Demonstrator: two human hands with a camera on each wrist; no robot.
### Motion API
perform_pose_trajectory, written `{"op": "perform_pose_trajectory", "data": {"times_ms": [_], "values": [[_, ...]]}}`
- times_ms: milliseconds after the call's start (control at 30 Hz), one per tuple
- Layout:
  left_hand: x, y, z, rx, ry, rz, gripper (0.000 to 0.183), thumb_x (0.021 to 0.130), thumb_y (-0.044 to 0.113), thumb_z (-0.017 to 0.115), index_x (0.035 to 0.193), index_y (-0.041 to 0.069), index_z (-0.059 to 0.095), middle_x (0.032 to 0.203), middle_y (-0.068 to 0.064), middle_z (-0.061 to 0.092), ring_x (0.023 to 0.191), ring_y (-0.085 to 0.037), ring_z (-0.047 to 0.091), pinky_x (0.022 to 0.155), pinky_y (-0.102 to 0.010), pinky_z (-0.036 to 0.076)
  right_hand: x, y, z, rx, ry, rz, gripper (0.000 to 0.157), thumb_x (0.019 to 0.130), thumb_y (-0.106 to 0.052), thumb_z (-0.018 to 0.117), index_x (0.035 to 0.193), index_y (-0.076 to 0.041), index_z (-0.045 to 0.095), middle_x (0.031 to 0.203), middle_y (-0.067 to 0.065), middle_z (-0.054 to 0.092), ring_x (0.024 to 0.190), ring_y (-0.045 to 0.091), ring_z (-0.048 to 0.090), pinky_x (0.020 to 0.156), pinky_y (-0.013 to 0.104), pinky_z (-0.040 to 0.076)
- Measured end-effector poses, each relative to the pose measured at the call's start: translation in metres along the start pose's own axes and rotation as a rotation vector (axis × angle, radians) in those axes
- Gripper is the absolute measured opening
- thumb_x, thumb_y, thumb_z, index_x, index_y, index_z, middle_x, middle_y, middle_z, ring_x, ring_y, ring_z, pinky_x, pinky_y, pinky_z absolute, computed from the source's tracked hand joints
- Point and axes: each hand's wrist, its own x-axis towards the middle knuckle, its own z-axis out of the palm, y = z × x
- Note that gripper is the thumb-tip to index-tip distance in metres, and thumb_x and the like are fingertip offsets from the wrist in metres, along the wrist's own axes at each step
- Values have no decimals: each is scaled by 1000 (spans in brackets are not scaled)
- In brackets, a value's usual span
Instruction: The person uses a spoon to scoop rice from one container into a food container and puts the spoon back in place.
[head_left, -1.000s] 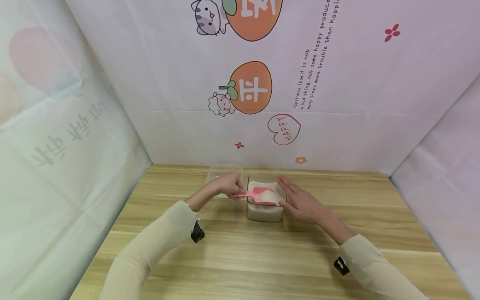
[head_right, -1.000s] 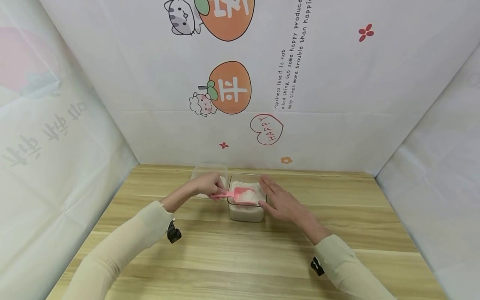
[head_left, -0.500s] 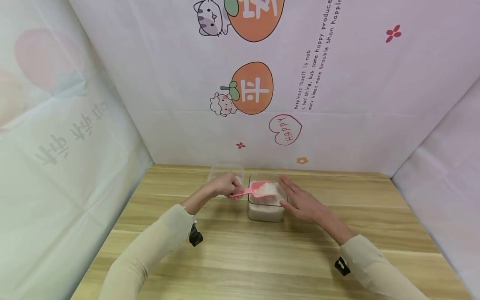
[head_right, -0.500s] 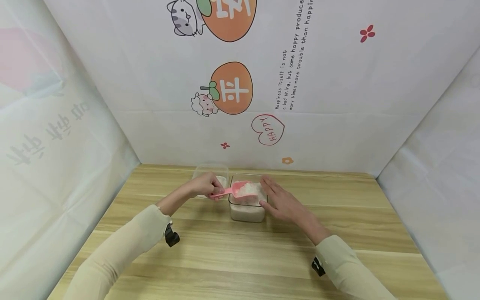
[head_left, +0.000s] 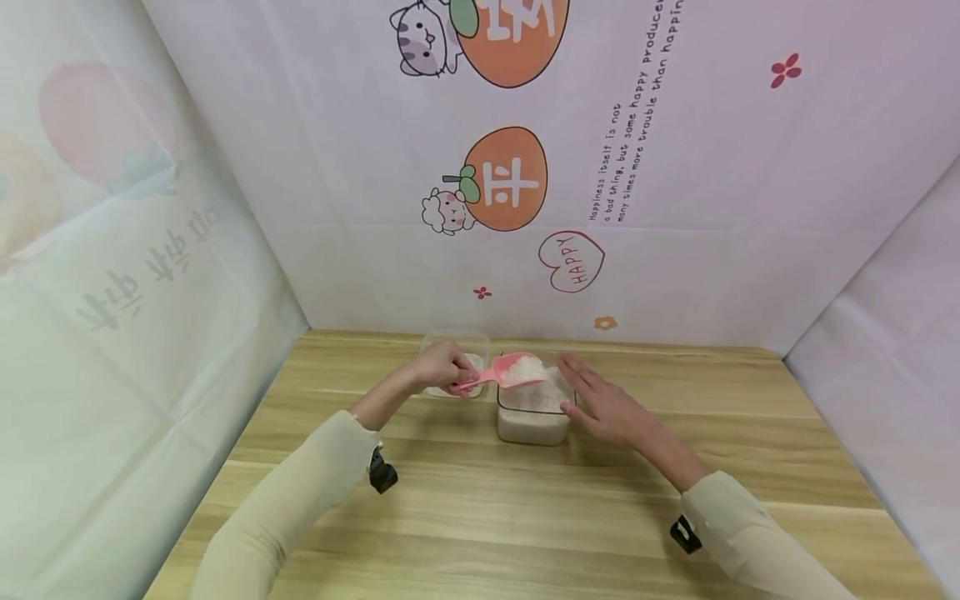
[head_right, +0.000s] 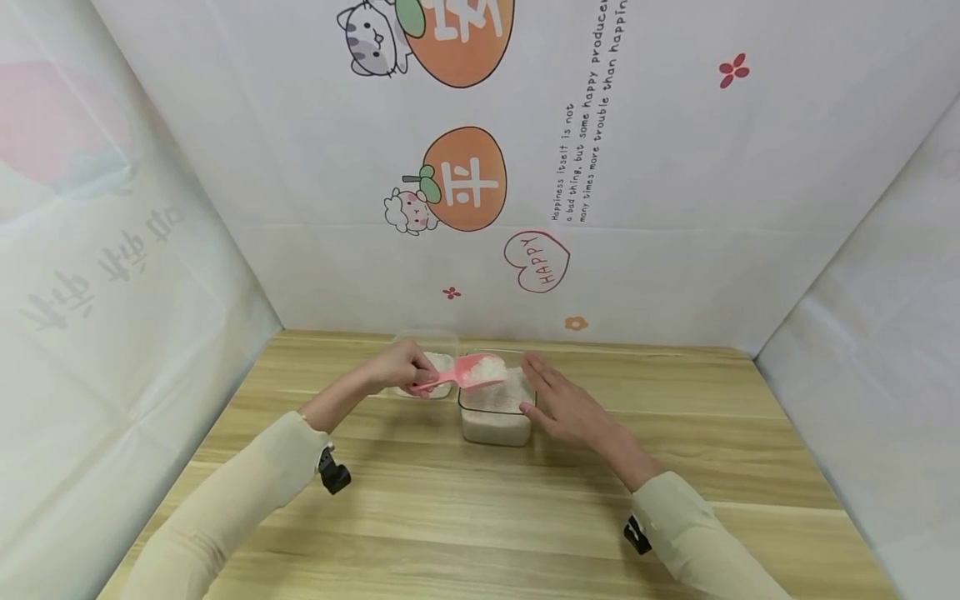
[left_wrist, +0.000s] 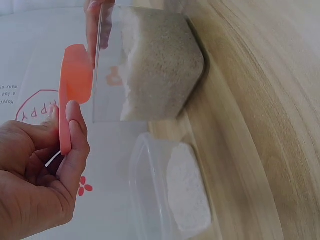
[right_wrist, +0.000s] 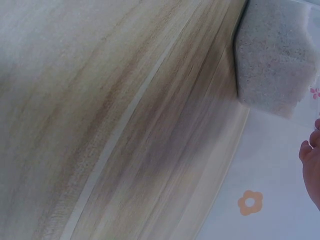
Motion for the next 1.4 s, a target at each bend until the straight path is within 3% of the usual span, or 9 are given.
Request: {"op": "perform_pose_trajectory", "data": {"times_ms": [233,533,767,933,1200,1400], "values": [[-5,-5,-9,-43,21,-3,19,95,-4,57,100,-13,73,87,-15,73,59,-7,67,63,-26,59,-1,-1,-1,10,-1,7,72,105,-39,47,160,-6,14,168,13,12,153,33,21,116,51,33],[-12,-18,-19,-75,25,15,20,97,0,59,86,-12,71,71,-4,63,58,-8,64,61,-24,58,-1,1,1,5,25,-8,72,104,-37,49,160,-7,15,167,13,14,152,34,22,115,51,34],[-22,-28,-30,-83,65,7,22,98,0,57,88,-13,71,77,-6,63,64,-15,69,67,-31,60,0,2,3,8,25,-6,71,105,-38,47,160,-9,13,168,11,13,153,32,22,115,51,34],[-29,-35,-38,-101,78,10,23,98,-1,55,85,-13,69,74,-6,61,64,-14,68,64,-27,59,1,2,3,-6,32,-17,72,104,-38,47,160,-8,13,167,13,16,152,33,23,115,52,34],[-32,-49,-46,-112,126,-25,21,98,-3,54,98,-16,71,83,-20,71,64,-13,70,59,-23,57,1,1,2,5,16,1,72,104,-37,47,161,-11,11,168,10,12,153,31,21,117,49,31],[-32,-62,-49,-113,160,-59,23,98,-4,52,100,-17,70,75,-10,70,62,-11,68,56,-20,55,1,1,2,-3,16,0,72,105,-37,47,161,-11,10,168,10,12,153,32,21,117,50,32]]}}
